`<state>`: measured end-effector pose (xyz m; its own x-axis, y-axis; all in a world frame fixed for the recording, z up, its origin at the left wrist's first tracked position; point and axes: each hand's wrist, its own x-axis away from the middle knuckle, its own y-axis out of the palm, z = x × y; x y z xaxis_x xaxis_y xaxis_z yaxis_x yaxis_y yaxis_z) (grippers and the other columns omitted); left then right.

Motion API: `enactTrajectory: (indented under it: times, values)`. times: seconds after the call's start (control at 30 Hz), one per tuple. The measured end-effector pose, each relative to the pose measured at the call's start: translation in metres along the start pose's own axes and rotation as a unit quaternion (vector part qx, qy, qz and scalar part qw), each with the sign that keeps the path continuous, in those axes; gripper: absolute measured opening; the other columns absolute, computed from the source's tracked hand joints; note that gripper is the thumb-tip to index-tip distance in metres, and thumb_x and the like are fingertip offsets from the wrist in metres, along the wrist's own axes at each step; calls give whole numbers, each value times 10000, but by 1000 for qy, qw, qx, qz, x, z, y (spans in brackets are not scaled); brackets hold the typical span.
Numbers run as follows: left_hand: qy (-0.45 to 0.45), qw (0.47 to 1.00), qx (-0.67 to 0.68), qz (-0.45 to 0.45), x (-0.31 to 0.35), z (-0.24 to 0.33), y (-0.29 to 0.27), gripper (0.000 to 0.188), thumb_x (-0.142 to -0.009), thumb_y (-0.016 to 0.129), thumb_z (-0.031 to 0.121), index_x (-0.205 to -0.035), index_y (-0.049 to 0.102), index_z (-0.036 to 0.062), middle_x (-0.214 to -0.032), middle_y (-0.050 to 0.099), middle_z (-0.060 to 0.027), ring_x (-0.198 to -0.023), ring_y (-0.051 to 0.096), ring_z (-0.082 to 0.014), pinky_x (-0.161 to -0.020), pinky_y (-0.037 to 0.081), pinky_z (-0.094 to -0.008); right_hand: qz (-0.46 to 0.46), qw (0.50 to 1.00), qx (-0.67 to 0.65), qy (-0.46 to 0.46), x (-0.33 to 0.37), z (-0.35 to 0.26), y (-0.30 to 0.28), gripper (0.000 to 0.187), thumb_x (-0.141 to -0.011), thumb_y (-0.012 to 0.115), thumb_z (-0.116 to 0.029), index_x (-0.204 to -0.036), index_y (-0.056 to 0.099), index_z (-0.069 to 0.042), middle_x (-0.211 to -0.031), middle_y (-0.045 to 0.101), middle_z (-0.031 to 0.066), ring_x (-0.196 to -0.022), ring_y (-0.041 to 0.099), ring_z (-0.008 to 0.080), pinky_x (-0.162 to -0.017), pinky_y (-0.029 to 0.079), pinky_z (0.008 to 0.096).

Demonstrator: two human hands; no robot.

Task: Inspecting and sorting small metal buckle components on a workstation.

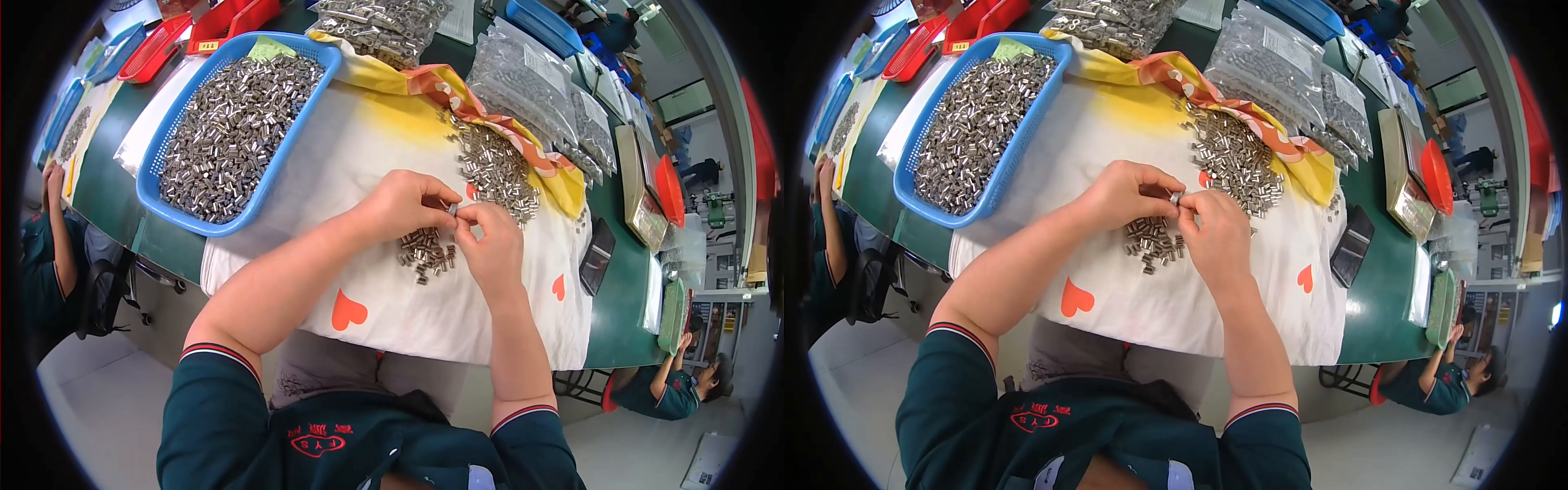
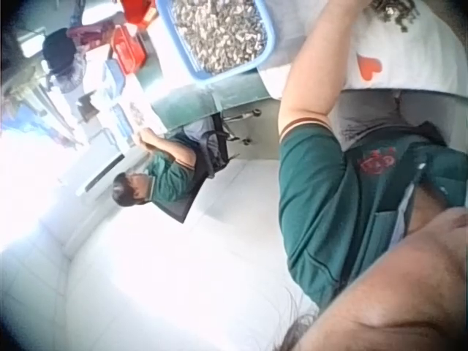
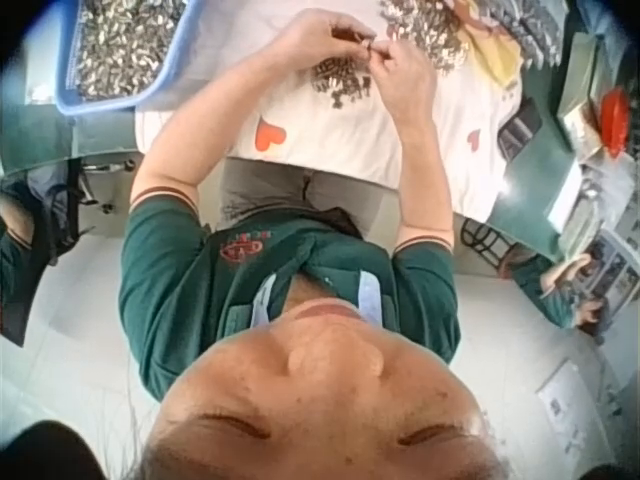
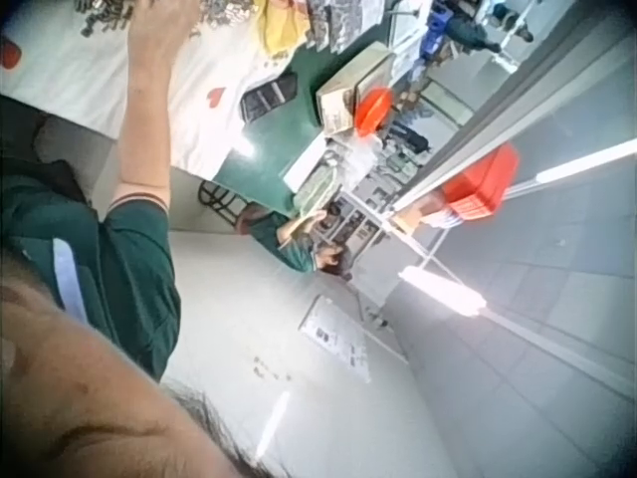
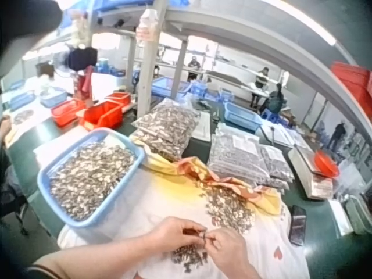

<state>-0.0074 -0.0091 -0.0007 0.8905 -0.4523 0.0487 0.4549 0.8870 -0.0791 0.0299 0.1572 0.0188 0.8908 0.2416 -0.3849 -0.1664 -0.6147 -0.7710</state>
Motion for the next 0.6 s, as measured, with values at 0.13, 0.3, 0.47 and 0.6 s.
enactTrajectory:
  times: [0.13, 0.3, 0.47, 0.6]
  values:
    - [4, 1000, 21, -10, -1, -1, -2, 311, -681, 716, 82, -964, 624, -7, -854, 647, -75, -749, 589, -101, -693, 476, -236, -44, 977, -182, 103, -1, 5, -9, 101, -727, 619, -35, -823, 602, -9, -743, 609, 48, -663, 563, 123, -618, 436, 238]
    - [-23, 997, 47, -53, 0, -1, -6, 312, -678, 719, 79, -963, 624, -5, -868, 644, -67, -770, 581, -95, -709, 472, -233, -86, 951, -238, 177, -4, 13, -12, 144, -745, 614, -66, -880, 607, -16, -721, 599, 28, -635, 531, 85, -610, 431, 220]
    - [-10, 998, 29, -56, -1, 2, -1, 315, -684, 719, 85, -970, 620, -3, -875, 640, -63, -776, 575, -90, -716, 468, -229, 23, 976, -75, 203, -9, 35, -15, 129, -739, 605, -84, -859, 617, -37, -741, 595, 53, -642, 545, 155, -619, 438, 276]
    - [-30, 997, 44, -56, -1, 1, -2, 313, -693, 714, 86, -978, 615, 1, -873, 635, -59, -774, 573, -94, -716, 467, -228, 34, 991, 124, 46, -13, 37, 4, 99, -723, 607, -66, -813, 613, -25, -719, 572, 57, -663, 540, 174, -639, 430, 294]
